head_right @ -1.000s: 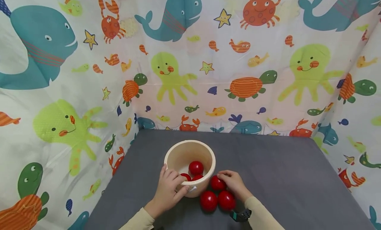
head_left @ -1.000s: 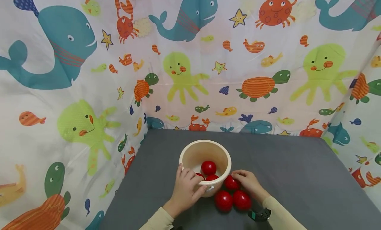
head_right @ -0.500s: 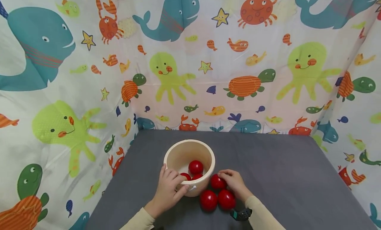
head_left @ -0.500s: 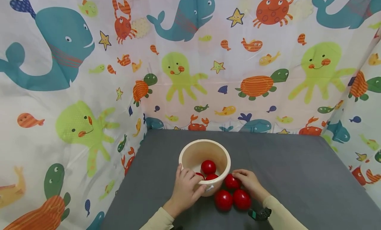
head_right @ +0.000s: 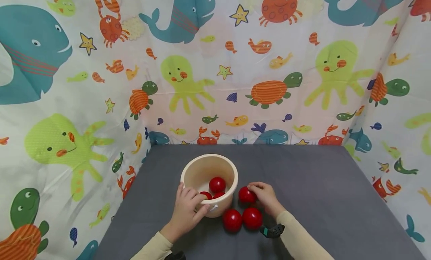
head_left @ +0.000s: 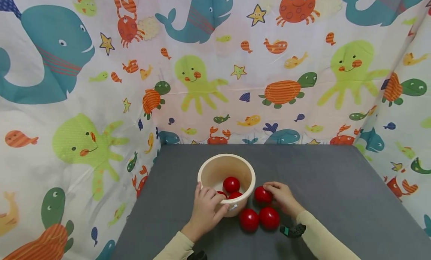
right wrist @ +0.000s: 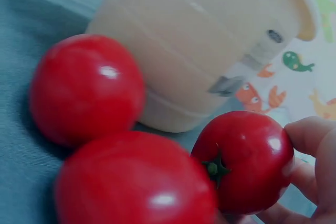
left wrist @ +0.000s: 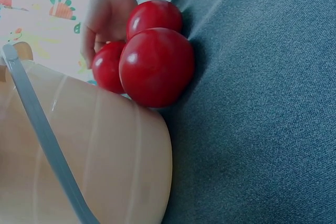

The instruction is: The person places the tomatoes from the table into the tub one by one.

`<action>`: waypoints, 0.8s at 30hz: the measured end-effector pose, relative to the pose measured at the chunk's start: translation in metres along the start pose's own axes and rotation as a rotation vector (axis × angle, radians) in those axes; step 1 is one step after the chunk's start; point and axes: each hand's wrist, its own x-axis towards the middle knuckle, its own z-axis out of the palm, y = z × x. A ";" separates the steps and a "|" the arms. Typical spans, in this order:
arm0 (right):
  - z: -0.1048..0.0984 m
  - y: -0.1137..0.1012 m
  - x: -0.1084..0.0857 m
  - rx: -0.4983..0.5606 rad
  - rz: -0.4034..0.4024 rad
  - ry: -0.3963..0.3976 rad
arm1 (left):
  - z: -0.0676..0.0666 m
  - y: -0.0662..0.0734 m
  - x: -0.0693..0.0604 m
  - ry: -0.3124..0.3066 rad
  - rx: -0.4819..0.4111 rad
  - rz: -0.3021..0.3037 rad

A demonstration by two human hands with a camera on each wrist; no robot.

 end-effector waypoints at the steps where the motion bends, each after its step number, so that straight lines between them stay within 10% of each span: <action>1: -0.003 -0.003 0.000 0.003 0.000 0.001 | 0.000 0.000 0.000 -0.001 0.001 0.000; 24: -0.049 -0.131 -0.014 -0.011 -0.146 -0.002 | -0.003 0.003 0.002 -0.014 -0.007 -0.014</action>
